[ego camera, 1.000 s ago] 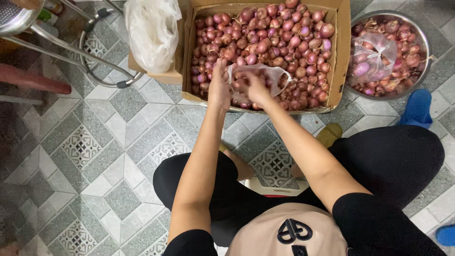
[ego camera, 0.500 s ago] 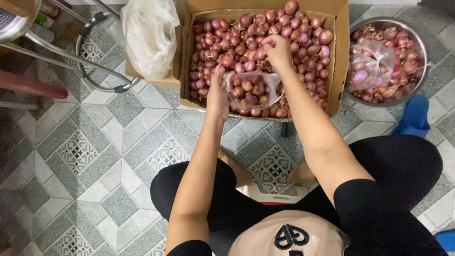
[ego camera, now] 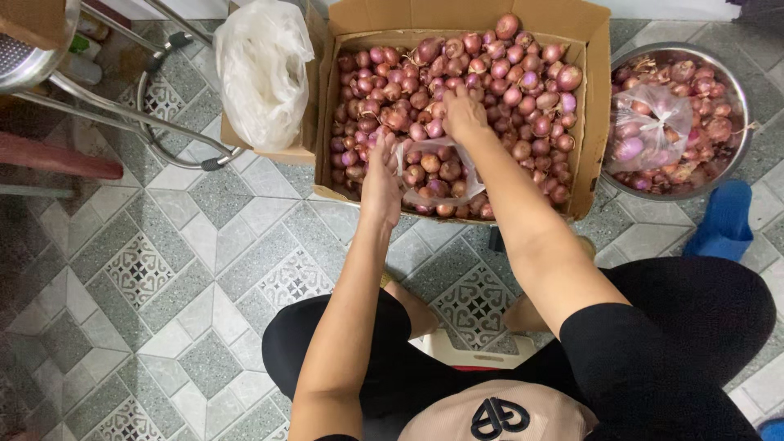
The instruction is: The person packs red onions from a cardboard box into a plastic bag while seated on a low stool. The person then stands, opens a pot lid on an induction cooktop, stirs boiling green vegetables with chopsticks, and replaces the lid before returning to pack more onions.
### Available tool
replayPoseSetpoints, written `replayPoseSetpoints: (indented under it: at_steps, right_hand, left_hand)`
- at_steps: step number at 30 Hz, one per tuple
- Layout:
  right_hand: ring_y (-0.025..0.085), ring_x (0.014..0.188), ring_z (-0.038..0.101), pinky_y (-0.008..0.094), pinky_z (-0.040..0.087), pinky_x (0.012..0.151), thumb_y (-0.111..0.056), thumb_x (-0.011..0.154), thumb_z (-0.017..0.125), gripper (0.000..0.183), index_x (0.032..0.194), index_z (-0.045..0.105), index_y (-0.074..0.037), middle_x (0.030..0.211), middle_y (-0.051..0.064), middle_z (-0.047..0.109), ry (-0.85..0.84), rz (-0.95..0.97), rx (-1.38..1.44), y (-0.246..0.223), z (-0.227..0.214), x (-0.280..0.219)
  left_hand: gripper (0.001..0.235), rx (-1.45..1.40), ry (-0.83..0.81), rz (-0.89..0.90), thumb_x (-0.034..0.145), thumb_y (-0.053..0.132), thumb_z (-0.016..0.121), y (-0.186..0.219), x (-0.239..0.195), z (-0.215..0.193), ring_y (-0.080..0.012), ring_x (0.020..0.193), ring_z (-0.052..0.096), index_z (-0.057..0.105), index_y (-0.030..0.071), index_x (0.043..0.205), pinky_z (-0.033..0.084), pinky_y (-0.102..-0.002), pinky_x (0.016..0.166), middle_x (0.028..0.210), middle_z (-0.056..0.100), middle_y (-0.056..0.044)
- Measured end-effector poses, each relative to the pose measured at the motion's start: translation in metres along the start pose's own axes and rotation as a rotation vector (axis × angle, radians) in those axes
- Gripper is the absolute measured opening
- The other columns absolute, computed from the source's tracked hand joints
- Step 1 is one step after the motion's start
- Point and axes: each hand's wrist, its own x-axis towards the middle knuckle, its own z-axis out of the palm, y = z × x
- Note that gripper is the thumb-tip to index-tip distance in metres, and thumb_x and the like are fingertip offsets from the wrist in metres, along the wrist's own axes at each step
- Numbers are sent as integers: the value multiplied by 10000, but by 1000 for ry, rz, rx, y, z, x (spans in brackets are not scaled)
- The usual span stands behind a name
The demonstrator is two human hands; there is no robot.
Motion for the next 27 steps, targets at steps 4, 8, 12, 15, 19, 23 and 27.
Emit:
replayPoseSetpoints:
  at_steps: [4,8,12,15,19,23,27]
  right_hand:
    - [443,1296,475,489,443,1104,29,799,701,354,1110,703,-141,1408,177,489,-27,-27,47,1,-2,-7]
    - [357,1113,595,430,518,957,-52,753,794,332,1055,657,-70,1199,156,610,38,-11,380,2,-17,-7]
    - [235,890,677,365,536,738,-113,804,755,260,1054,688,-129,1049,91,720,44,133,1289,14,-46,11]
    - [274,857,730,354,589,737,-176,868,748,154,961,673,-79,941,116,752,137,246,1956,34,-64,29]
    - [261,670,670,393,565,618,-330,901,733,328,750,631,-58,705,117,680,379,358,2127,67,-64,45]
    - [235,689,660,402,521,631,-225,918,715,163,831,692,-88,746,47,704,300,408,1559,88,-35,59]
    - [242,932,735,413,592,836,-64,813,754,237,1050,741,-82,957,31,717,361,-30,586,92,-3,58]
  left_hand:
    - [819,62,4,-68,995,597,433,0,0,2,-149,915,538,328,48,1594,440,-256,744,1475,604,-89]
    - [810,44,3,-72,980,581,438,1,-2,4,-118,738,450,346,40,1576,422,-263,704,1429,629,-66]
    - [806,27,1,-66,987,573,442,2,-4,6,-114,725,454,349,28,1572,429,-264,704,1428,626,-85]
    - [810,5,-14,-50,992,565,450,2,-4,6,-112,740,465,335,19,1578,434,-266,704,1437,619,-107]
    - [833,-11,-33,-40,1009,574,438,3,-4,6,-90,886,573,315,0,1599,439,-258,734,1481,589,-127]
    - [810,-2,-44,-48,1010,563,420,4,-6,7,-117,757,460,312,5,1587,438,-262,705,1495,570,-121]
    - [790,12,-54,-43,1023,541,396,4,-6,7,-110,810,491,300,6,1596,440,-260,716,1515,552,-123]
